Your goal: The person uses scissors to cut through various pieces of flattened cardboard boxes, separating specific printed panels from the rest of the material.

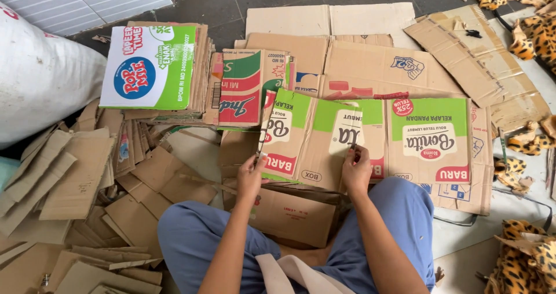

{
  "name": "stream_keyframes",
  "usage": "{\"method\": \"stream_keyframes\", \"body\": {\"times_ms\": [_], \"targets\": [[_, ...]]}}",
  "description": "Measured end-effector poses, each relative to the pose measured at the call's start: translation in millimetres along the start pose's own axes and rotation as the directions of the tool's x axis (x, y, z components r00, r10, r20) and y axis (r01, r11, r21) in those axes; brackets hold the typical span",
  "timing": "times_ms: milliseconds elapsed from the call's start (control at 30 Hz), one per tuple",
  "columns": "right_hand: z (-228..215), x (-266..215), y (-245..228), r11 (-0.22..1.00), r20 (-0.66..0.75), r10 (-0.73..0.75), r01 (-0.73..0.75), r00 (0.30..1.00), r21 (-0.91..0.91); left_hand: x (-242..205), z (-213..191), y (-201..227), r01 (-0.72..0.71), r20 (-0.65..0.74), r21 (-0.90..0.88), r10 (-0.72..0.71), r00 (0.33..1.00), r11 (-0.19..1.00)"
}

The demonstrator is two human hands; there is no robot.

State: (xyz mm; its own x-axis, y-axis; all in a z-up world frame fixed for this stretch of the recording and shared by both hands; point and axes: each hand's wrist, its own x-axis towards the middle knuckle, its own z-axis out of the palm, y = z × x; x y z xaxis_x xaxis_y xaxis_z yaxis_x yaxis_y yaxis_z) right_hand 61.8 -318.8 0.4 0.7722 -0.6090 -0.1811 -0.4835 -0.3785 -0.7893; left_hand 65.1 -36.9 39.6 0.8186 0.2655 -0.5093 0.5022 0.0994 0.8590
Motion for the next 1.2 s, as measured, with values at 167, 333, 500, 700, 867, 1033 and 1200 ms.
{"method": "stream_keyframes", "body": {"times_ms": [167,333,500,700,867,1033,1200], "targets": [[6.0,9.6,10.9,0.989,-0.042,-0.137,0.134,0.990,-0.062,12.4,4.6,-25.4,-0.143,-0.034,0.279,0.159,0.987,0.950],[5.0,10.2,12.9,0.989,-0.021,-0.132,0.130,0.991,-0.066,10.4,2.1,-35.7,-0.197,-0.083,0.438,0.257,0.963,0.877],[8.7,14.5,16.1,0.983,-0.040,-0.181,0.179,0.983,-0.047,-0.2,11.0,-22.5,-0.243,-0.022,0.581,0.313,0.950,0.777],[1.7,10.5,0.6,0.989,0.056,-0.135,0.138,0.989,-0.056,-14.9,14.2,-5.0,-0.156,0.020,0.738,0.209,0.978,0.657],[1.6,19.1,1.2,0.982,0.111,-0.082,0.099,0.990,-0.158,-13.7,14.2,-3.4,-0.113,0.041,0.766,0.128,0.991,0.632],[-1.0,22.2,0.5,0.993,0.126,-0.024,0.038,0.992,-0.111,-6.7,13.1,-2.7,-0.081,0.054,0.788,0.063,0.997,0.610],[-1.9,24.0,1.2,0.997,0.081,-0.080,0.079,0.994,0.022,4.9,10.1,-8.7,-0.061,0.041,0.766,0.047,0.998,0.640]]}}
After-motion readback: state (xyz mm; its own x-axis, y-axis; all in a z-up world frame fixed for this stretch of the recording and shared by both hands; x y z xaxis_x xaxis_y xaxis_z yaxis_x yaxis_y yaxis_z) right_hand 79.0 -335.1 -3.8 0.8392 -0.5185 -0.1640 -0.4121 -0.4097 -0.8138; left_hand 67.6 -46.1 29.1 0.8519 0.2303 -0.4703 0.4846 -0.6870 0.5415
